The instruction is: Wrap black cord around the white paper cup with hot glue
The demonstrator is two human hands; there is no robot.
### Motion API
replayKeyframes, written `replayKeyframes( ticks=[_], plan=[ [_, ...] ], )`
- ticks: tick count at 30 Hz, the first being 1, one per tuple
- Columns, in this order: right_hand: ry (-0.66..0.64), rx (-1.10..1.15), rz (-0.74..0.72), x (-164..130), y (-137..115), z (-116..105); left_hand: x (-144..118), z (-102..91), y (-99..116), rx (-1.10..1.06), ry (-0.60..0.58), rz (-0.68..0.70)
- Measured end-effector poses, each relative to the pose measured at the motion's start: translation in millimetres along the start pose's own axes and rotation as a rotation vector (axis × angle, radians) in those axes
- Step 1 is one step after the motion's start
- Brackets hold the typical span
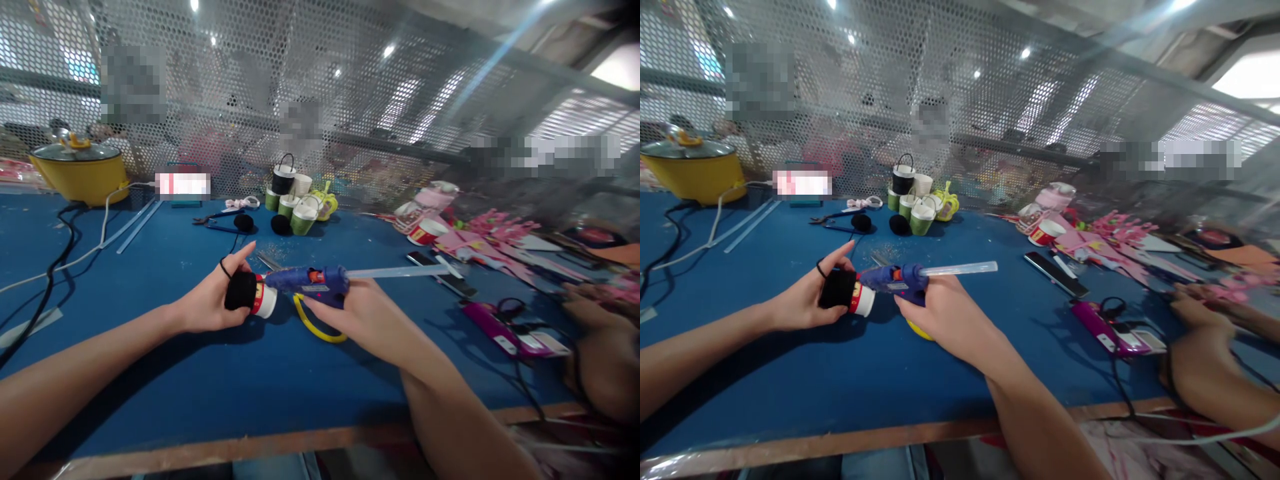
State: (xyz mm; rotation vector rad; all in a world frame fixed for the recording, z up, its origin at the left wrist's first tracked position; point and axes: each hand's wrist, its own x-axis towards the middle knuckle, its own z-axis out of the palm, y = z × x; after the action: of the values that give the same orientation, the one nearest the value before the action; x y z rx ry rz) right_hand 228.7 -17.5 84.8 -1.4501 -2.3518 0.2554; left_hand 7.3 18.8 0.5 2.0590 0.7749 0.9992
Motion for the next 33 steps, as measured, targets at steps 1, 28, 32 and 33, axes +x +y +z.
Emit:
replayKeyframes(
  ticks=[1,28,32,33],
  plan=[
    [0.005,0.004,-0.005,0.6,0.5,0.0,-0.1,0.1,0.5,0.035,-0.001,0.030],
    [-0.037,-0.003,0.038,-0.9,-1.0,-0.2,0.1,2.6,4.0,-0.023,0.015,-0.030],
    [-0.042,0.019,0.051,-4.3,-2.3,-0.3,2.0,2.8,3.9,-0.179,0.019,-0.139],
    [-0.050,0.025,0.056,-4.8,-2.4,0.0,2.7,2.3,4.5,-0.193,0.026,-0.156]
  ],
)
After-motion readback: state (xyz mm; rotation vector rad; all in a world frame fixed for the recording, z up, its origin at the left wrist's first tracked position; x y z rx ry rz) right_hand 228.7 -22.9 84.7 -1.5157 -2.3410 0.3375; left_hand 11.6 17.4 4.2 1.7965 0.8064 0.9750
